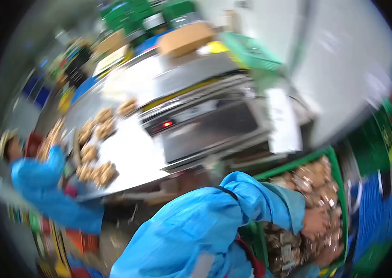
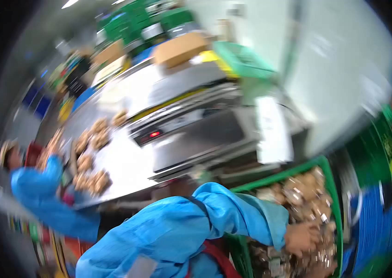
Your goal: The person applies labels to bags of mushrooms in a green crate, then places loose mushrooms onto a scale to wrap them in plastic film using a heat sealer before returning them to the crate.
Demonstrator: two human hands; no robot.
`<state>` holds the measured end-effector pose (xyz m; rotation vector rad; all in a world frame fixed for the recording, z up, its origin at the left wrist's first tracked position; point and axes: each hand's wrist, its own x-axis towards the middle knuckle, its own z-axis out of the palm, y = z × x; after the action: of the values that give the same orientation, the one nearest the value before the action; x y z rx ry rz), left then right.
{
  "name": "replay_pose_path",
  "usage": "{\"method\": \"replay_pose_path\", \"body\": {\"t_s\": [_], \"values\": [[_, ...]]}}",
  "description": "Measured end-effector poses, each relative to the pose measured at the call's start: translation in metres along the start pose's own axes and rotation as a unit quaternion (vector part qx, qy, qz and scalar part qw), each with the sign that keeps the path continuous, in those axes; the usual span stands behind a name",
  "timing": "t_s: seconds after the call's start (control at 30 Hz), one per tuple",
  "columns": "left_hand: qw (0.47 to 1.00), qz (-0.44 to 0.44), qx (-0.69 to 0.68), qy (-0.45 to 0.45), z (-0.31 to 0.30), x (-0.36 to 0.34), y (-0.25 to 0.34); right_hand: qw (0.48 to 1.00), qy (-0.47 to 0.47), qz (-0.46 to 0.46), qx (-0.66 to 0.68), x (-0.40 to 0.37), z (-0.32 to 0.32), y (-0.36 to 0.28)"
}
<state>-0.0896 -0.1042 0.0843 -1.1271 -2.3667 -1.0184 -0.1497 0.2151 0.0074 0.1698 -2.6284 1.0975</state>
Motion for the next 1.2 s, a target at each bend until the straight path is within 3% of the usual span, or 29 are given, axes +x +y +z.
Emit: {"method": "replay_pose_path", "body": {"t_s": [0.03, 0.07, 0.1, 0.13, 0.17, 0.23, 0.3, 0.37, 0.4, 0.43, 0.47, 0.5, 0.53, 0.57, 0.63, 0.7, 0.77, 0.83, 0.87, 0.97, 1.0, 1.07, 1.13, 1.2], "values": [[0.999, -0.031, -0.030, -0.018, -0.034, -0.015, 0.014, 0.990, 0.040, -0.088, -0.100, 0.024, 0.012, 0.027], [0.998, -0.067, -0.003, 0.002, -0.072, -0.037, 0.031, 0.981, 0.039, -0.007, 0.190, 0.014, 0.028, -0.070], [0.987, -0.131, -0.078, 0.048, -0.115, -0.063, 0.052, 0.971, -0.011, -0.027, 0.236, 0.007, 0.033, -0.148], [0.966, -0.184, -0.154, 0.099, -0.150, -0.094, 0.069, 0.955, -0.106, -0.079, 0.264, 0.001, 0.042, -0.207], [0.954, -0.178, -0.113, 0.210, -0.168, -0.134, 0.077, 0.925, -0.212, -0.130, 0.288, -0.009, 0.055, -0.258], [0.899, -0.294, -0.062, 0.319, -0.231, -0.222, 0.129, 0.816, -0.426, -0.206, 0.334, -0.047, 0.093, -0.352], [0.772, -0.418, 0.020, 0.478, -0.260, -0.317, 0.188, 0.770, -0.575, -0.115, 0.252, -0.102, 0.161, -0.414], [0.617, -0.493, 0.118, 0.602, -0.256, -0.430, 0.238, 0.593, -0.773, -0.064, 0.214, -0.184, 0.201, -0.493], [0.514, -0.538, 0.173, 0.645, -0.248, -0.486, 0.269, 0.522, -0.823, -0.068, 0.213, -0.229, 0.219, -0.522], [0.408, -0.548, 0.190, 0.705, -0.239, -0.533, 0.303, 0.449, -0.866, -0.068, 0.210, -0.272, 0.237, -0.547], [0.368, -0.429, 0.285, 0.774, -0.220, -0.602, 0.326, 0.407, -0.887, -0.098, 0.195, -0.310, 0.259, -0.568], [0.320, -0.373, 0.163, 0.855, -0.233, -0.603, 0.375, 0.367, -0.904, -0.124, 0.181, -0.347, 0.280, -0.586], [0.223, -0.472, 0.236, 0.819, -0.198, -0.676, 0.399, 0.356, -0.914, -0.110, 0.161, -0.384, 0.304, -0.601], [0.134, -0.462, 0.217, 0.849, -0.214, -0.663, 0.425, 0.347, -0.922, -0.094, 0.142, -0.420, 0.327, -0.613], [0.096, -0.547, 0.193, 0.809, -0.174, -0.738, 0.457, 0.350, -0.915, -0.135, 0.145, -0.485, 0.373, -0.630], [0.026, -0.514, 0.013, 0.858, -0.166, -0.776, 0.461, 0.365, -0.904, -0.199, 0.099, -0.558, 0.411, -0.665], [0.035, -0.501, -0.018, 0.865, -0.175, -0.779, 0.457, 0.374, -0.909, -0.179, 0.037, -0.590, 0.416, -0.689], [0.147, -0.453, 0.000, 0.879, -0.169, -0.791, 0.445, 0.350, -0.920, -0.166, 0.058, -0.613, 0.422, -0.690], [0.152, -0.449, -0.009, 0.880, -0.165, -0.796, 0.441, 0.324, -0.930, -0.154, 0.081, -0.619, 0.426, -0.689], [0.148, -0.383, -0.040, 0.911, -0.175, -0.778, 0.438, 0.310, -0.928, -0.196, 0.063, -0.620, 0.441, -0.688], [0.090, -0.393, -0.093, 0.910, -0.188, -0.764, 0.442, 0.326, -0.923, -0.191, 0.068, -0.614, 0.441, -0.688], [0.085, -0.440, -0.066, 0.891, -0.206, -0.741, 0.437, 0.349, -0.906, -0.223, 0.082, -0.598, 0.433, -0.692], [0.143, -0.455, -0.107, 0.872, -0.233, -0.728, 0.433, 0.390, -0.883, -0.233, 0.118, -0.563, 0.417, -0.713], [0.230, -0.411, -0.147, 0.870, -0.277, -0.703, 0.422, 0.412, -0.857, -0.250, 0.180, -0.517, 0.409, -0.731]]}}
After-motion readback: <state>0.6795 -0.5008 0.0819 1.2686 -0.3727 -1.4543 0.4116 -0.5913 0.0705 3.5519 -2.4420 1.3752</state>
